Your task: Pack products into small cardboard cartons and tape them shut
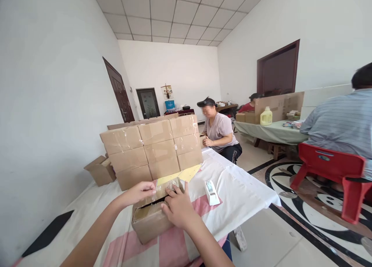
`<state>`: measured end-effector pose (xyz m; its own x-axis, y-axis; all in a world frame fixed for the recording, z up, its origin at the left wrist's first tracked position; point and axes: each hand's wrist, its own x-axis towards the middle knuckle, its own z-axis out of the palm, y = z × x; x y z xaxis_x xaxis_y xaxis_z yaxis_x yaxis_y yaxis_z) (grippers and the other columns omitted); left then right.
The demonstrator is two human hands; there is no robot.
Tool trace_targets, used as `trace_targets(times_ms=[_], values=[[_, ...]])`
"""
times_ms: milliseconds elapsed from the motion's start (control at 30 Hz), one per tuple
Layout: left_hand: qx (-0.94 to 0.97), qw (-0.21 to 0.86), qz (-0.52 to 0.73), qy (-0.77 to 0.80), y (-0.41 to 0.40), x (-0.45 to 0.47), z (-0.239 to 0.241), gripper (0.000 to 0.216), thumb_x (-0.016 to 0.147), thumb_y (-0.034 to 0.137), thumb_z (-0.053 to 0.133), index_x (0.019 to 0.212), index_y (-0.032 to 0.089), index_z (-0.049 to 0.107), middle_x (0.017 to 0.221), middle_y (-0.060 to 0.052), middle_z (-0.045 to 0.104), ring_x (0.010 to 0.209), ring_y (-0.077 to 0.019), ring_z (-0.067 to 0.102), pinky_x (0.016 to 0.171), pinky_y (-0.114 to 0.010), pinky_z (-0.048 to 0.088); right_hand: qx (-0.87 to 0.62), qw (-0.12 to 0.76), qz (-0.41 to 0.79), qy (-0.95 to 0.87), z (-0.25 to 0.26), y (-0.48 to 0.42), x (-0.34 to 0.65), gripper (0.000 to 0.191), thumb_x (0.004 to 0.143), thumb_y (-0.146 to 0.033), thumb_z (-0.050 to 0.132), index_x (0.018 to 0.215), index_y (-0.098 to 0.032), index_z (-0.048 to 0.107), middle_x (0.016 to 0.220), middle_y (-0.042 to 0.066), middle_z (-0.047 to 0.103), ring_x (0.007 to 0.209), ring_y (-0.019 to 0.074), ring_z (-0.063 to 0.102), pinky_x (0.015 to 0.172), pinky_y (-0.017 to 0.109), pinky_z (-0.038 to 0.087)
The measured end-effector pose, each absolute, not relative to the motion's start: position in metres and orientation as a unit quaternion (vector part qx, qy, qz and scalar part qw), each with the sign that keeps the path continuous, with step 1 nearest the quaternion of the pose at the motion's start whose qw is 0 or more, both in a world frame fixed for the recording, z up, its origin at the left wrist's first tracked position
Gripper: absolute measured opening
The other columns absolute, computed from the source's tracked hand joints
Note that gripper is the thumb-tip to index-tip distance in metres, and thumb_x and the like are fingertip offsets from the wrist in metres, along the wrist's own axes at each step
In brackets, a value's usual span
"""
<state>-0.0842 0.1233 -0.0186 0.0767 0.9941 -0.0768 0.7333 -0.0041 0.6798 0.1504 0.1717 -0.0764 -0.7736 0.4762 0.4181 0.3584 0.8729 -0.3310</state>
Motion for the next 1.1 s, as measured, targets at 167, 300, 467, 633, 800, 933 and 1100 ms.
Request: trace_targets(times_ms=[167, 300, 467, 633, 800, 933, 1100], values=[[0.674, 0.343, 0.207, 0.620, 0.122, -0.090, -0.031, 0.054, 0.084, 0.072, 0.059, 0.077, 0.020, 0.049, 0.060, 0.005, 0.043, 0.057, -0.0122, 0.036, 0.057, -0.027, 0.025, -0.238, 0.258, 0.069, -0.934, -0.077, 0.174, 0.144, 0.034, 0.105, -0.043, 0.044, 0.109, -0.020, 0.069, 0.125, 0.008, 0.065, 0.122, 0.0284, 0.052, 0.123, 0.067, 0.013], [0.668, 0.359, 0.203, 0.619, 0.126, -0.094, -0.034, 0.053, 0.085, 0.071, 0.058, 0.080, 0.019, 0.053, 0.059, 0.005, 0.046, 0.057, -0.0119, 0.037, 0.059, -0.027, 0.026, -0.243, 0.247, 0.056, -0.936, -0.075, 0.176, 0.139, 0.035, 0.105, -0.042, 0.043, 0.107, -0.018, 0.068, 0.115, 0.009, 0.066, 0.116, 0.0287, 0.052, 0.121, 0.065, 0.018], [0.644, 0.387, 0.194, 0.631, 0.122, -0.089, -0.016, 0.053, 0.082, 0.072, 0.060, 0.082, 0.019, 0.052, 0.057, 0.006, 0.046, 0.055, -0.0112, 0.036, 0.057, -0.026, 0.025, -0.233, 0.229, 0.060, -0.943, -0.069, 0.181, 0.136, 0.032, 0.103, -0.044, 0.048, 0.104, -0.017, 0.067, 0.113, 0.010, 0.064, 0.115, 0.0310, 0.050, 0.118, 0.066, 0.021], [0.638, 0.382, 0.182, 0.644, 0.118, -0.084, 0.000, 0.044, 0.081, 0.062, 0.063, 0.083, 0.019, 0.053, 0.059, 0.006, 0.048, 0.055, -0.0109, 0.037, 0.055, -0.025, 0.024, -0.222, 0.288, 0.059, -0.930, -0.067, 0.182, 0.136, 0.031, 0.099, -0.049, 0.058, 0.107, -0.019, 0.062, 0.115, 0.008, 0.059, 0.115, 0.0295, 0.045, 0.113, 0.059, 0.029], [0.653, 0.357, 0.169, 0.646, 0.123, -0.085, -0.009, 0.035, 0.078, 0.052, 0.067, 0.079, 0.019, 0.055, 0.063, 0.005, 0.048, 0.060, -0.0121, 0.040, 0.058, -0.026, 0.027, -0.218, 0.314, 0.047, -0.923, -0.073, 0.179, 0.135, 0.030, 0.098, -0.047, 0.060, 0.105, -0.019, 0.060, 0.116, 0.008, 0.057, 0.111, 0.0269, 0.045, 0.110, 0.054, 0.031], [0.662, 0.293, 0.157, 0.671, 0.123, -0.082, -0.014, 0.029, 0.077, 0.046, 0.066, 0.079, 0.018, 0.059, 0.067, 0.005, 0.048, 0.065, -0.0133, 0.041, 0.061, -0.027, 0.026, -0.218, 0.330, 0.044, -0.917, -0.077, 0.177, 0.136, 0.029, 0.099, -0.047, 0.058, 0.104, -0.019, 0.059, 0.114, 0.008, 0.056, 0.108, 0.0260, 0.044, 0.107, 0.051, 0.032], [0.664, 0.246, 0.142, 0.692, 0.121, -0.078, -0.014, 0.027, 0.076, 0.046, 0.065, 0.078, 0.019, 0.062, 0.062, 0.005, 0.045, 0.063, -0.0141, 0.040, 0.059, -0.028, 0.024, -0.219, 0.341, 0.032, -0.914, -0.080, 0.178, 0.135, 0.030, 0.100, -0.049, 0.056, 0.101, -0.019, 0.058, 0.111, 0.008, 0.056, 0.106, 0.0257, 0.043, 0.104, 0.050, 0.031]])
